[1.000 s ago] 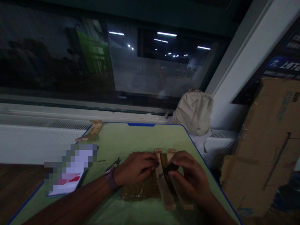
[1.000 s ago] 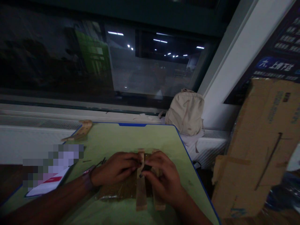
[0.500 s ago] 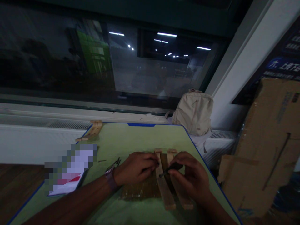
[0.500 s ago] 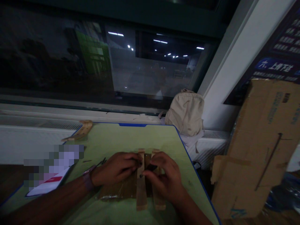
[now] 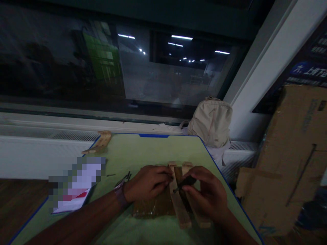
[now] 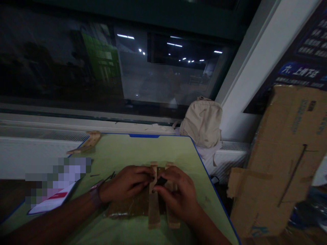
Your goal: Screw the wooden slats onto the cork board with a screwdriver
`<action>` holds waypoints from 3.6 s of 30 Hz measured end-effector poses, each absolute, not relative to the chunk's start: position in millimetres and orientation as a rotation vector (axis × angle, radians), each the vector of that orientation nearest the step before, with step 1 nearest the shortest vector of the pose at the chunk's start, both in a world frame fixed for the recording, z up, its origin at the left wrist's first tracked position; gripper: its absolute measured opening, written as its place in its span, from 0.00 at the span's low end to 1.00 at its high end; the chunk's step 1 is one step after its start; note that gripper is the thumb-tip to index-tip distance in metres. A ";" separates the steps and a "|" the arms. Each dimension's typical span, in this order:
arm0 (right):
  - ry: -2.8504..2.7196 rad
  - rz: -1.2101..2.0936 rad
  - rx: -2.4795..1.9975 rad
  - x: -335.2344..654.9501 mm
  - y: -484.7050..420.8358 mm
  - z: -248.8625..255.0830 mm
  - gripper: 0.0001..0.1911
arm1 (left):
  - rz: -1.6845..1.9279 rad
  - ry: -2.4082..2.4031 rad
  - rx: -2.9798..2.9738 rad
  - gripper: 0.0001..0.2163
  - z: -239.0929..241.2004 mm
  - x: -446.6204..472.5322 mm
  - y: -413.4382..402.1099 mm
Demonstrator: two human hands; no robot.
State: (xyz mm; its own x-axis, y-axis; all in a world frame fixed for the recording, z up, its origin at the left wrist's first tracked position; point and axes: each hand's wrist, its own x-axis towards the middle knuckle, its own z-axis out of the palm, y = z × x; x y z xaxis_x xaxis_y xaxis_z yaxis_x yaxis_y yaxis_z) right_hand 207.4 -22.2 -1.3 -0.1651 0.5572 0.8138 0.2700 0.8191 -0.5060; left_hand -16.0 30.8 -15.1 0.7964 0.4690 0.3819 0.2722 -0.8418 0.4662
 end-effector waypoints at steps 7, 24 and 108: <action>-1.925 0.370 -0.588 208.5 -24.9 3.9 0.23 | 0.695 0.557 2.598 0.09 -13.6 -16.4 29.4; -1.908 0.556 -0.580 207.4 -27.8 9.0 0.19 | 0.677 0.566 2.596 0.10 -11.3 -16.4 28.4; -1.861 0.698 -0.579 205.3 -25.2 5.5 0.14 | 0.696 0.562 2.601 0.10 -13.4 -15.6 29.2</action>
State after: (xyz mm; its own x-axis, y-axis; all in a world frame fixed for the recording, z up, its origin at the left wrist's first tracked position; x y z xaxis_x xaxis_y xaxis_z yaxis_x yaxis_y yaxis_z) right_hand 205.3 -25.2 5.5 -0.3630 0.6682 0.6495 0.0759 0.7159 -0.6941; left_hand -15.6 29.2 -13.4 0.7966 0.4681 0.3826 0.2752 -0.8442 0.4601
